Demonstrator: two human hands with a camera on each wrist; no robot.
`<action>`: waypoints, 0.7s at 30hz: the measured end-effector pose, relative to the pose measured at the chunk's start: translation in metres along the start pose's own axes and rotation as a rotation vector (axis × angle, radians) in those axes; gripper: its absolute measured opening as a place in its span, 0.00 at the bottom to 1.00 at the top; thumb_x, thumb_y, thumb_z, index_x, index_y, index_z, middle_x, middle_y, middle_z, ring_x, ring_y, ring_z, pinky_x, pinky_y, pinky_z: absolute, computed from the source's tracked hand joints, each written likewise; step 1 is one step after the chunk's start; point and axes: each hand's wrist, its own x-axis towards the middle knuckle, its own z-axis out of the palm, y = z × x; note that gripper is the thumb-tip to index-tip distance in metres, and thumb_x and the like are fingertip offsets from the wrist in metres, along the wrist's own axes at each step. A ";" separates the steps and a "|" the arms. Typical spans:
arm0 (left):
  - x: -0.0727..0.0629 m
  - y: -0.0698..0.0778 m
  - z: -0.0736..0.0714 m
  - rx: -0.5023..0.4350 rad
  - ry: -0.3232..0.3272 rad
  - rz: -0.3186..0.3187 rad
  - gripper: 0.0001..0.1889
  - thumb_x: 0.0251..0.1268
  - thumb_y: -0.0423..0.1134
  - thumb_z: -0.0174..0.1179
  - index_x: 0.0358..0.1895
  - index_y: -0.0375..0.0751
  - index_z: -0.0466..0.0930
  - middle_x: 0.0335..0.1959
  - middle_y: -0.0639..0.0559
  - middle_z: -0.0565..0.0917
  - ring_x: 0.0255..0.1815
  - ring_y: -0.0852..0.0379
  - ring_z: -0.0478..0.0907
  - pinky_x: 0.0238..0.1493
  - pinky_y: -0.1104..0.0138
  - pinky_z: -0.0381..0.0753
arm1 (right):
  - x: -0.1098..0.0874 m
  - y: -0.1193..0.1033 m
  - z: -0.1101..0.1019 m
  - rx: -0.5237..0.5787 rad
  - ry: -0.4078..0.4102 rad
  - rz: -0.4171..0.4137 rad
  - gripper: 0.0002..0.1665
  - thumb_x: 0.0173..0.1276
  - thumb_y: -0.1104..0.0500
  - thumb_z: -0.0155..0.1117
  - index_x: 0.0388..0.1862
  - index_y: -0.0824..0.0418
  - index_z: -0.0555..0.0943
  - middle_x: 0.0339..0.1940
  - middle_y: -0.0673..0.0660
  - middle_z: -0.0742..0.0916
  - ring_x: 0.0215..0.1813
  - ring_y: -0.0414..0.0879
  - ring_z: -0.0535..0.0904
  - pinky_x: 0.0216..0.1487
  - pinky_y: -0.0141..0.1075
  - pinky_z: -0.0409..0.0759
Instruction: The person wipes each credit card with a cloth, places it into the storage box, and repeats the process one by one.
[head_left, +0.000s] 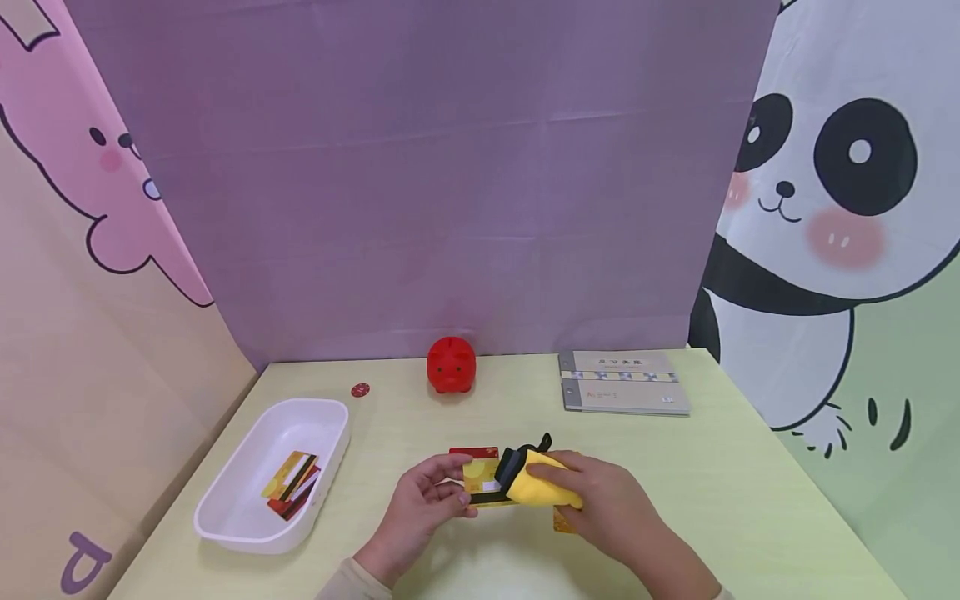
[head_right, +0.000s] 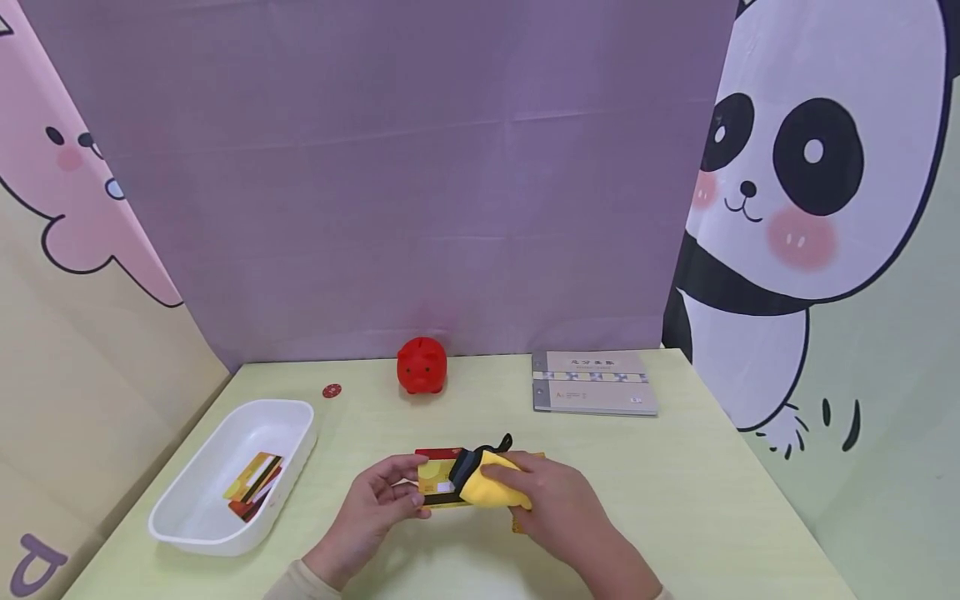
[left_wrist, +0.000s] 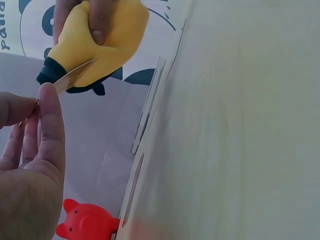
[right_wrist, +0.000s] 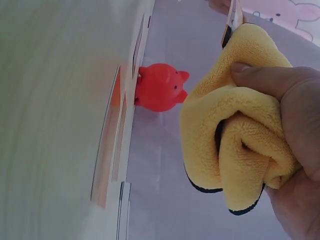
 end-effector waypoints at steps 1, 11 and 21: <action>0.000 0.000 -0.001 0.000 0.001 0.001 0.25 0.69 0.22 0.65 0.68 0.34 0.76 0.52 0.39 0.78 0.50 0.45 0.83 0.51 0.56 0.90 | -0.001 0.002 0.000 0.002 0.005 0.006 0.37 0.50 0.61 0.86 0.60 0.38 0.87 0.58 0.48 0.88 0.51 0.48 0.88 0.45 0.42 0.89; 0.002 -0.006 -0.004 -0.031 0.001 0.017 0.25 0.67 0.20 0.63 0.68 0.33 0.75 0.53 0.40 0.78 0.51 0.41 0.81 0.51 0.55 0.90 | -0.009 0.027 -0.004 0.081 0.074 0.069 0.35 0.51 0.61 0.87 0.58 0.39 0.88 0.55 0.49 0.89 0.49 0.51 0.89 0.46 0.46 0.90; 0.003 -0.006 -0.005 0.021 0.045 0.016 0.22 0.68 0.23 0.65 0.64 0.33 0.76 0.52 0.38 0.80 0.50 0.43 0.81 0.49 0.57 0.90 | -0.022 0.054 -0.004 0.213 0.108 0.171 0.36 0.51 0.62 0.87 0.59 0.40 0.88 0.55 0.52 0.90 0.53 0.55 0.88 0.50 0.53 0.88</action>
